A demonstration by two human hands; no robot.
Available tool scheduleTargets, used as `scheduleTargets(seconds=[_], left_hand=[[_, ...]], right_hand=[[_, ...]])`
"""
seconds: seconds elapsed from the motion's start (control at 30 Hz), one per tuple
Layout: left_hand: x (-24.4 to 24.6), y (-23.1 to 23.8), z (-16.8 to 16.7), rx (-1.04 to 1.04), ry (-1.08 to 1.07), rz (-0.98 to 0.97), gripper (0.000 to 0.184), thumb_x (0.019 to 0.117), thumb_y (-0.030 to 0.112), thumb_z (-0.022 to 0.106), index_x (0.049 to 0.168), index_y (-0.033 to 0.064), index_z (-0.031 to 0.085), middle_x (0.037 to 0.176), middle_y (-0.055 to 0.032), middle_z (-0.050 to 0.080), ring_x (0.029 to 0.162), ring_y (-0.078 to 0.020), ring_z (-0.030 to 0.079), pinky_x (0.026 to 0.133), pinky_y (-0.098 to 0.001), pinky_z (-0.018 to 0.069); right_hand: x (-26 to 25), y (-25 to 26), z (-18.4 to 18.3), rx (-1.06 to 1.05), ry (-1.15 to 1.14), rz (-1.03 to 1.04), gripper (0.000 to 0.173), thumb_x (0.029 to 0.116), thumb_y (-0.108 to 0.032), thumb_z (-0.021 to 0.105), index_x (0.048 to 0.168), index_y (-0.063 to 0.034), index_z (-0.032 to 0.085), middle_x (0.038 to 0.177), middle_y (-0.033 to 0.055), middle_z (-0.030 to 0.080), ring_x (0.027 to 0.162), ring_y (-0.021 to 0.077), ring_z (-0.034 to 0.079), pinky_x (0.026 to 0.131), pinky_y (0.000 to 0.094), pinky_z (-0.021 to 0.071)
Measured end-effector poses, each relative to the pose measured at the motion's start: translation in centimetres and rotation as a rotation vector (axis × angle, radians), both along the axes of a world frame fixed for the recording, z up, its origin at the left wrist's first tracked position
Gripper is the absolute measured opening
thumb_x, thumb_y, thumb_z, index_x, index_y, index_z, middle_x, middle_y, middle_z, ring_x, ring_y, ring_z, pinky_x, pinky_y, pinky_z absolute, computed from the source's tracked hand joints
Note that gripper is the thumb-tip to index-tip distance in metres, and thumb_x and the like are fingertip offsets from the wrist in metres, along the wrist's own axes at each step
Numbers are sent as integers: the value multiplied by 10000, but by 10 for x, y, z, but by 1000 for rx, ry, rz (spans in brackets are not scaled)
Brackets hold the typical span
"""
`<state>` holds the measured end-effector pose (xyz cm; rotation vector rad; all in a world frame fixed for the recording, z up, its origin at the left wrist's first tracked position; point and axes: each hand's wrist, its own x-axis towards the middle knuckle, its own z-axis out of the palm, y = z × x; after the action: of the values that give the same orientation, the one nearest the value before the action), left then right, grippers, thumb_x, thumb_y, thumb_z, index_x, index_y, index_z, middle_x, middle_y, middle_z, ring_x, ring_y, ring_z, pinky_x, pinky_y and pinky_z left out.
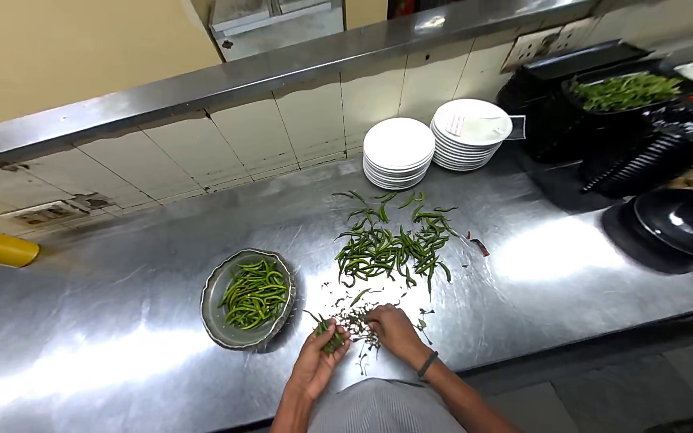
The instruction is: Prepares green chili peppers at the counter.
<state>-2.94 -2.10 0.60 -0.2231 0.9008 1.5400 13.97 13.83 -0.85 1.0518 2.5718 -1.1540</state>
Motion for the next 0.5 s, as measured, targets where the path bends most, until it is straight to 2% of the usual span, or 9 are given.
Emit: scheduleTargets(seconds=[0.1, 0.2, 0.27, 0.33, 0.4, 0.5], left_hand=[[0, -3, 0, 11, 54, -29, 169, 1029, 83, 567, 1179, 7, 576, 1005, -157, 695, 914, -264, 716, 853, -414, 609], [6, -5, 1, 32, -16, -17, 136, 1044, 154, 555, 1076, 32, 606, 935, -125, 689, 824, -202, 701, 743, -322, 606], [9, -8, 1, 52, -44, -26, 127, 1034, 153, 583, 1070, 32, 601, 928, -125, 686, 807, -191, 699, 728, -306, 602], [11, -11, 1, 40, -28, -46, 127, 1022, 155, 613, 1067, 38, 594, 895, -108, 674, 763, -172, 690, 699, -291, 601], [12, -13, -1, 73, -47, -42, 113, 1021, 173, 613, 1008, 61, 602, 796, -62, 627, 675, -136, 643, 633, -261, 574], [15, -18, -4, 145, -151, -9, 143, 1042, 210, 575, 1002, 77, 605, 749, -33, 595, 624, -113, 610, 591, -242, 551]], right_hand=[[-18, 8, -3, 143, 74, 10, 280, 1006, -97, 503, 1126, -99, 756, 1149, 111, 721, 1154, 302, 644, 997, 474, 510], [-38, 18, -20, 307, 109, 220, 255, 974, -3, 522, 1097, -76, 733, 1145, 106, 716, 1161, 298, 632, 979, 484, 489], [-48, 22, -28, 381, 81, 379, 216, 943, 46, 566, 1083, -35, 709, 1103, 144, 702, 1119, 333, 636, 970, 512, 487], [-52, 23, -29, 411, 31, 439, 202, 930, 53, 578, 1075, -19, 698, 1071, 168, 686, 1078, 358, 634, 941, 531, 483], [-51, 25, -23, 369, 5, 400, 243, 939, 5, 568, 1132, -64, 697, 1118, 153, 678, 1103, 356, 619, 934, 542, 467], [-41, 28, -9, 124, 111, 166, 363, 994, -128, 494, 1305, -182, 672, 1251, 100, 655, 1194, 296, 595, 983, 521, 458]])
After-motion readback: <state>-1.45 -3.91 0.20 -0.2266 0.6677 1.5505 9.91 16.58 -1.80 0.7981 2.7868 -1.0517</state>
